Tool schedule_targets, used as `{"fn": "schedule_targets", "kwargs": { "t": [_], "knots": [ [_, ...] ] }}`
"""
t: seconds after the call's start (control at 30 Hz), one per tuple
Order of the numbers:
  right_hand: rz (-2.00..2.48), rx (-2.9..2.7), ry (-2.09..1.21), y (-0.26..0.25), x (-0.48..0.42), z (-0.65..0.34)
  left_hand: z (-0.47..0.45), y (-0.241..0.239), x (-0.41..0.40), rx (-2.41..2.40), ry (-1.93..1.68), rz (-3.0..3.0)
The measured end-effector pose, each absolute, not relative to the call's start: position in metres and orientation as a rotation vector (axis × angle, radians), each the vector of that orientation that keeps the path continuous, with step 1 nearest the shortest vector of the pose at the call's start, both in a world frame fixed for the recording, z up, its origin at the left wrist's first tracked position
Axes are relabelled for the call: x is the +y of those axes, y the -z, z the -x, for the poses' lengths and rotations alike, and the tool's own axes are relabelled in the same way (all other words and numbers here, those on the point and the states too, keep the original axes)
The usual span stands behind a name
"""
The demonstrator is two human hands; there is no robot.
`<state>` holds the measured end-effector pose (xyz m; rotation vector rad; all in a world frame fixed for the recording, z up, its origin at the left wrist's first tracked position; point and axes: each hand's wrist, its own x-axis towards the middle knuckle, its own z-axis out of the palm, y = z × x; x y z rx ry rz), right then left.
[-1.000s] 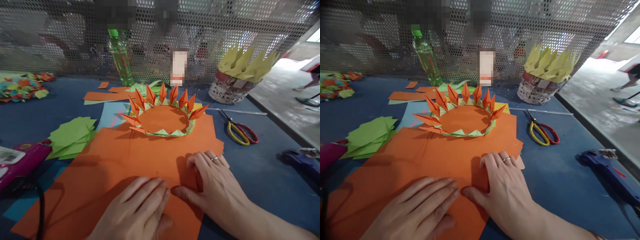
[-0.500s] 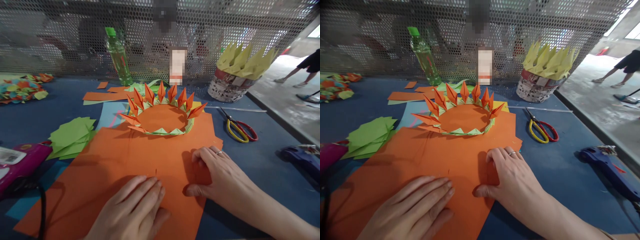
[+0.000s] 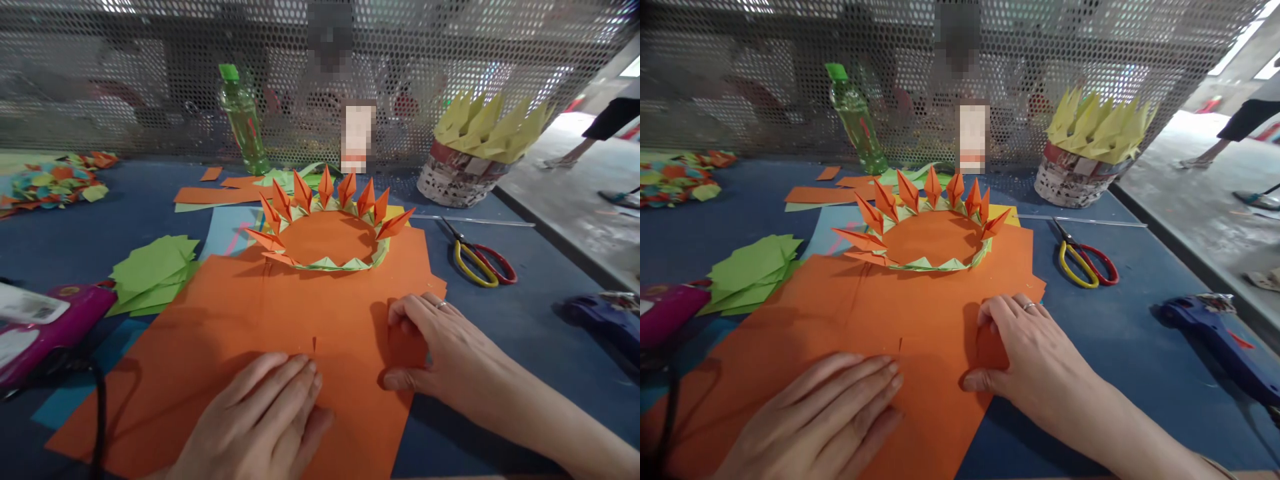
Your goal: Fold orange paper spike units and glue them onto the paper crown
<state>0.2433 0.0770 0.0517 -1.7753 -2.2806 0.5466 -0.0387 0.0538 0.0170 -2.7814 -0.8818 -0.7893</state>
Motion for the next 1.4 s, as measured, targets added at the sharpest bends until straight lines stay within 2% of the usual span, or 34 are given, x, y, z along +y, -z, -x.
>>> {"fn": "schedule_targets", "kwargs": {
  "t": [0.17,0.3,0.4,0.73,1.13,1.4],
  "knots": [
    [1.699,-2.301,-0.665,-0.053,0.079,-0.257,0.036,-0.018,0.055,-0.895,0.811,2.801],
    [1.485,-2.336,-0.858,-0.059,0.084,-0.266,0.029,-0.023,0.059,-0.851,0.836,2.767],
    [1.376,-2.246,-0.878,-0.064,0.086,-0.256,0.026,-0.026,0.06,-0.83,0.868,2.735],
    [1.416,-2.494,-0.338,-0.056,0.077,-0.197,0.022,-0.031,0.062,-0.785,0.997,2.767],
    [1.289,-2.459,-0.275,-0.058,0.077,-0.186,0.035,-0.05,0.066,-0.921,1.275,2.667],
    [1.083,-2.504,-0.235,-0.058,0.075,-0.193,0.053,-0.062,0.066,-0.949,1.247,2.778]
  ]
}}
